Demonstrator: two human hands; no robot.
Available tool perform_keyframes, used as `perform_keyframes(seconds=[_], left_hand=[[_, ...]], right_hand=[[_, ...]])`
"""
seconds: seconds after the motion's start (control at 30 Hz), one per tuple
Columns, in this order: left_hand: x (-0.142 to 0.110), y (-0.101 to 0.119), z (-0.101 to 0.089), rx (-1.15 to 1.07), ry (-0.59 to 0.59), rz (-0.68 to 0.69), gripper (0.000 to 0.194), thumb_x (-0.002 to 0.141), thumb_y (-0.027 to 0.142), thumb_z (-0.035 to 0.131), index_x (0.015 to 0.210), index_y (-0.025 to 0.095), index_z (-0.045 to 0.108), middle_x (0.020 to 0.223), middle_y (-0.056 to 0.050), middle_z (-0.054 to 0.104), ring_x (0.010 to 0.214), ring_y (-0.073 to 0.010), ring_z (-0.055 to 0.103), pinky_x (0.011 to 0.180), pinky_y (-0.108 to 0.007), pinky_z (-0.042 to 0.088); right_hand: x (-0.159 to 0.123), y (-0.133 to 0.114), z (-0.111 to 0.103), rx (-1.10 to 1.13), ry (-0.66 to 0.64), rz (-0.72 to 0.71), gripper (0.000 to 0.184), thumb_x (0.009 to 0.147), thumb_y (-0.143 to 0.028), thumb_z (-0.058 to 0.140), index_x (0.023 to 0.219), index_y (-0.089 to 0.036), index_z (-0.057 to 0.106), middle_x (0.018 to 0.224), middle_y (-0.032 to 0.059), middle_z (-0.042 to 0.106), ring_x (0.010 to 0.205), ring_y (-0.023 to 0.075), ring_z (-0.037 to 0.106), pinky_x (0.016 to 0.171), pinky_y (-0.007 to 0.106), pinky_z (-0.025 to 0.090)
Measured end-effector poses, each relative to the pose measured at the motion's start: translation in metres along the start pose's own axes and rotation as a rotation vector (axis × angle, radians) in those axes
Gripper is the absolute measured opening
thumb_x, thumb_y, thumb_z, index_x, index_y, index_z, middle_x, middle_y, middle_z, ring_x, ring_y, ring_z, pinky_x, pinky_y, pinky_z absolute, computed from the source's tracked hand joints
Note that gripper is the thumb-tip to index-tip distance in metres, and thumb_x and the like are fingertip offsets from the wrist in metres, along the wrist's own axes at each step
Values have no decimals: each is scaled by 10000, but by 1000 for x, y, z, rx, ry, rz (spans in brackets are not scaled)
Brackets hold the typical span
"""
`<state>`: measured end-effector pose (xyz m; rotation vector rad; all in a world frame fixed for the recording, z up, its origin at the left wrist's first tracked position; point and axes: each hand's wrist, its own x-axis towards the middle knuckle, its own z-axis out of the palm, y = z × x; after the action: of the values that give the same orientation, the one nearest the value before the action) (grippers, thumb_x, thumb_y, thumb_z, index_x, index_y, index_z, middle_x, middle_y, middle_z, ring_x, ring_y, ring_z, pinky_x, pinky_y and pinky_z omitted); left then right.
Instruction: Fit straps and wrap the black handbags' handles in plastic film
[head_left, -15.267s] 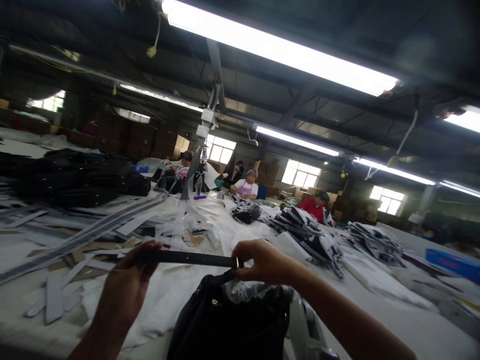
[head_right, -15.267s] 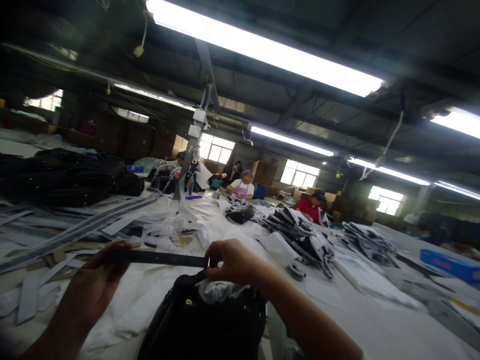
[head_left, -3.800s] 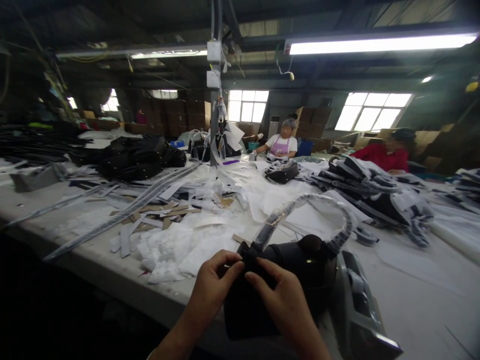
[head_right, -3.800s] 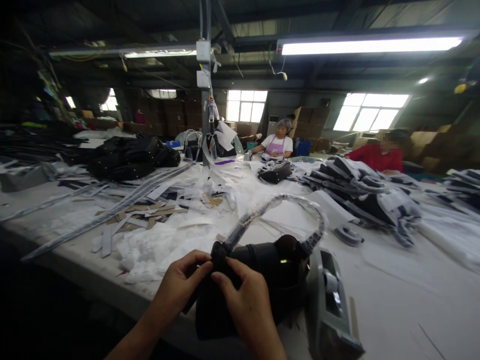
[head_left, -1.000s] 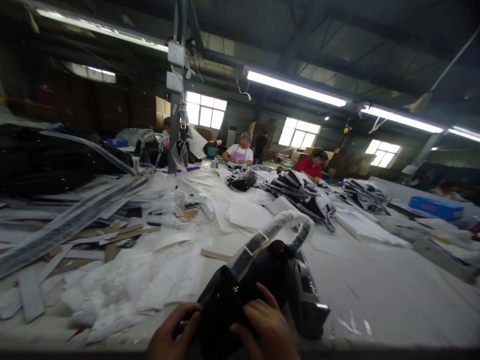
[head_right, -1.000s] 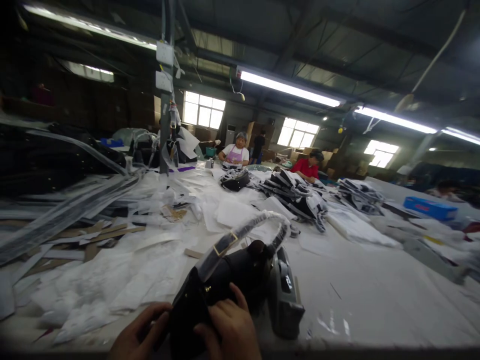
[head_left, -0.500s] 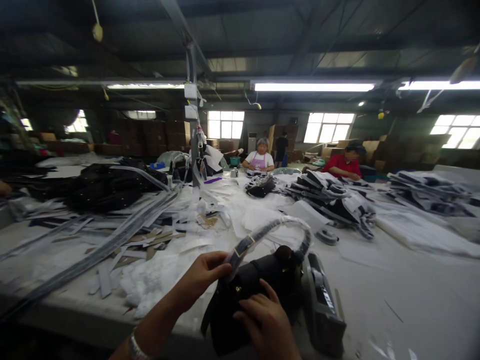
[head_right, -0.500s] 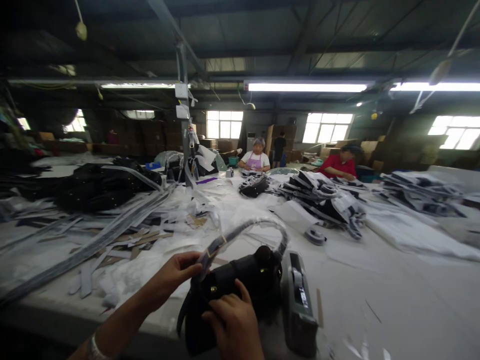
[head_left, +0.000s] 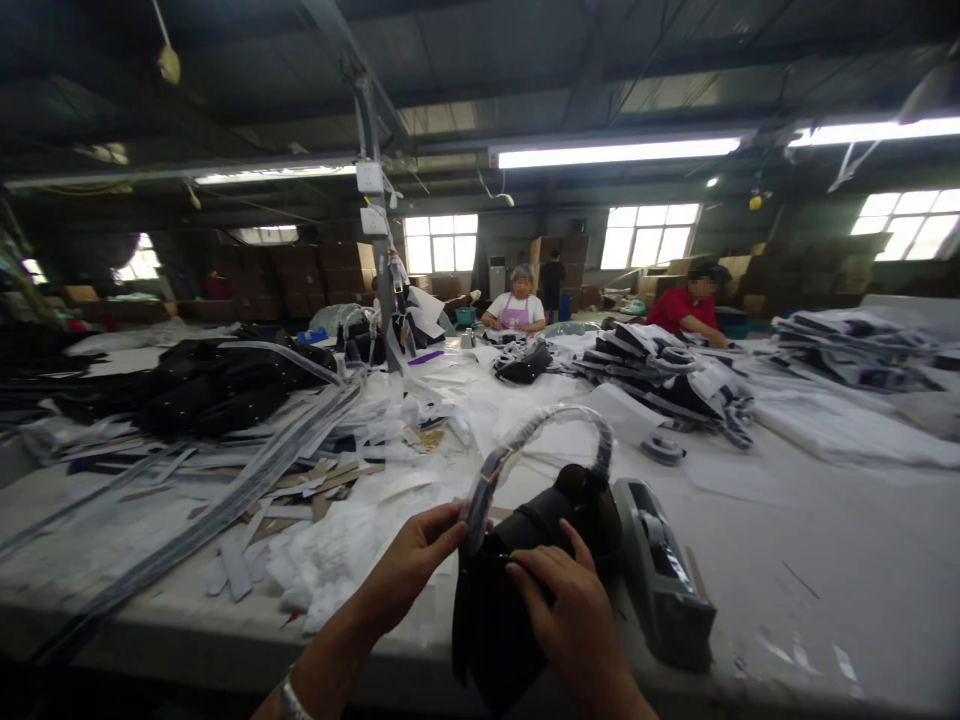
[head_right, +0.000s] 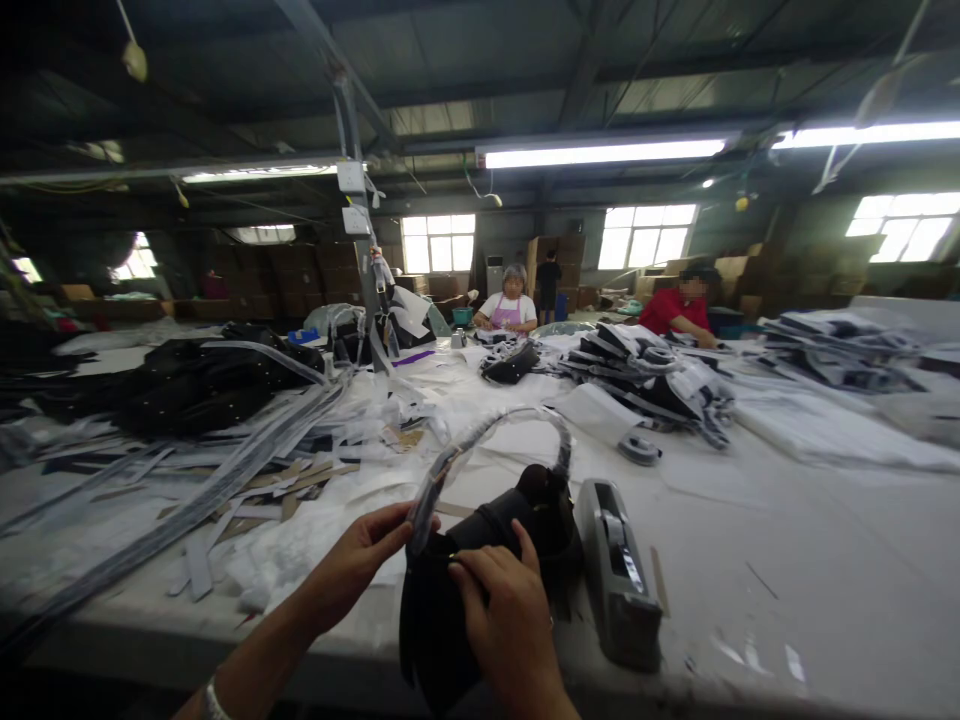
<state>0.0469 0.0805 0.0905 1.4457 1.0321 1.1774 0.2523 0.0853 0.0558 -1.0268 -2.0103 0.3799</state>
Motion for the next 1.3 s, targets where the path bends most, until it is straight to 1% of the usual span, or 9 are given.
perform_keyframes(seconds=[0.1,0.2,0.33,0.47,0.63,0.8,0.93,1.13,1.3], left_hand=[[-1,3,3,5,-23,26,325,904,374,613,1149,191,723,1073,-57,757,1036,-258,657,981,-374,467],[4,10,7,72,20,49,288,872,374,642,1030,170,769,959,-63,781,964,-262,689,882,-346,523],[16,23,13,205,103,111,244,818,369,685,836,149,788,766,-59,777,742,-228,703,661,-278,527],[27,33,17,193,133,157,237,796,381,709,783,157,785,737,-54,767,717,-214,695,642,-265,512],[36,32,17,94,76,160,311,845,413,652,923,137,773,798,-77,776,726,-224,713,614,-279,541],[24,12,7,14,-7,149,375,801,325,720,1138,161,707,1005,-82,779,954,-253,714,855,-348,546],[9,-7,3,4,-55,128,308,740,251,770,1037,172,750,1022,-76,775,1004,-270,695,915,-365,518],[12,-12,11,-17,59,124,200,729,218,766,920,160,760,938,-69,780,936,-254,705,903,-359,524],[3,-21,13,-6,117,135,227,761,237,737,977,168,746,1003,-78,768,984,-265,699,941,-392,525]], right_hand=[[4,-13,-2,101,25,108,217,972,-305,496,981,-268,710,951,21,750,937,233,683,1122,515,300],[13,-28,-5,209,67,195,262,957,-395,515,1043,-252,718,1054,61,748,1032,276,664,960,420,474],[27,-42,-10,269,129,291,277,903,-452,599,963,-223,744,901,44,772,860,264,709,771,329,526],[38,-47,-16,357,161,357,326,879,-493,621,905,-195,752,752,26,753,725,238,702,655,290,515],[47,-50,-18,421,225,373,356,857,-517,642,950,-193,756,835,37,769,802,249,706,711,295,525],[45,-46,-14,343,250,401,389,839,-543,646,926,-180,755,804,39,760,743,238,691,659,284,509],[42,-43,-11,334,250,429,383,844,-550,636,852,-183,745,731,20,731,688,213,658,602,260,475],[45,-39,-13,302,221,370,380,914,-520,551,941,-184,727,786,24,731,771,226,666,724,299,490],[22,-36,-21,160,94,304,385,931,-456,542,1214,-219,653,1100,75,733,1056,282,652,938,409,474]])
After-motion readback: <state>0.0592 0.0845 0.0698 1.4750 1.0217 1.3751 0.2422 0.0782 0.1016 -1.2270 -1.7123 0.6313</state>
